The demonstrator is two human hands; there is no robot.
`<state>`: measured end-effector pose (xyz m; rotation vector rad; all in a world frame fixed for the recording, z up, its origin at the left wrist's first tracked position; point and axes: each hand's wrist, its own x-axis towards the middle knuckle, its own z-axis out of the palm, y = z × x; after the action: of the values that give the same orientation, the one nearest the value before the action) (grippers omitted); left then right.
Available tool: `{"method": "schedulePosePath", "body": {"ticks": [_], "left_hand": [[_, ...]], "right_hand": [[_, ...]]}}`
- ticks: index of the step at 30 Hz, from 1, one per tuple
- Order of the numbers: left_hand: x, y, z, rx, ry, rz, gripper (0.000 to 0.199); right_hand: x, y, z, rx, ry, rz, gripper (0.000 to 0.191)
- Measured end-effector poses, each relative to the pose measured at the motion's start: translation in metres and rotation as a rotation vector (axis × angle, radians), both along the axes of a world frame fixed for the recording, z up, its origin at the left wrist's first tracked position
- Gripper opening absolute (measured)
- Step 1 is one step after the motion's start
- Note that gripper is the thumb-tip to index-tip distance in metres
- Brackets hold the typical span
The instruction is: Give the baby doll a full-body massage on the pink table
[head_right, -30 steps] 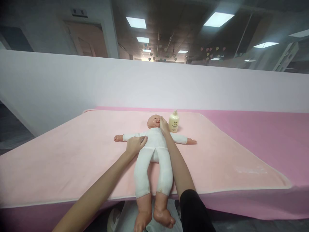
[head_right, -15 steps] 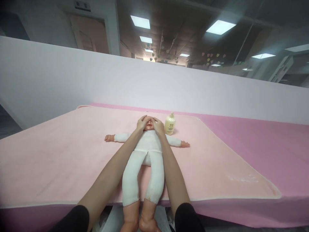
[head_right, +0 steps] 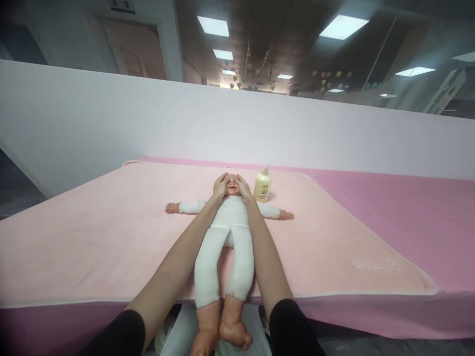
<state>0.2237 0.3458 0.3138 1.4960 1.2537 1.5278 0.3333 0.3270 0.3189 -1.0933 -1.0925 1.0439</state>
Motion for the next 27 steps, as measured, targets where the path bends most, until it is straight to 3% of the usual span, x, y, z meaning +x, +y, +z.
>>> {"method": "schedulePosePath", "body": {"ticks": [7,13,18,23,27], "left_hand": [[0.001,-0.007,0.005,-0.01,-0.009,0.033,0.046],[0.0,-0.01,0.001,0.012,-0.002,0.021,0.042],[0.0,-0.007,0.001,-0.011,-0.026,0.019,0.044],[0.003,0.002,0.0,-0.031,-0.124,-0.016,0.039],[0.003,0.005,-0.003,-0.021,-0.088,0.04,0.039]], "right_hand": [[0.0,0.007,-0.002,-0.001,0.031,-0.026,0.049],[-0.003,-0.002,0.002,0.059,-0.018,-0.032,0.04],[-0.001,-0.007,-0.001,0.086,-0.022,0.036,0.045],[0.002,-0.003,-0.003,0.038,-0.017,-0.016,0.036],[0.002,-0.001,-0.004,0.059,-0.017,-0.052,0.036]]}}
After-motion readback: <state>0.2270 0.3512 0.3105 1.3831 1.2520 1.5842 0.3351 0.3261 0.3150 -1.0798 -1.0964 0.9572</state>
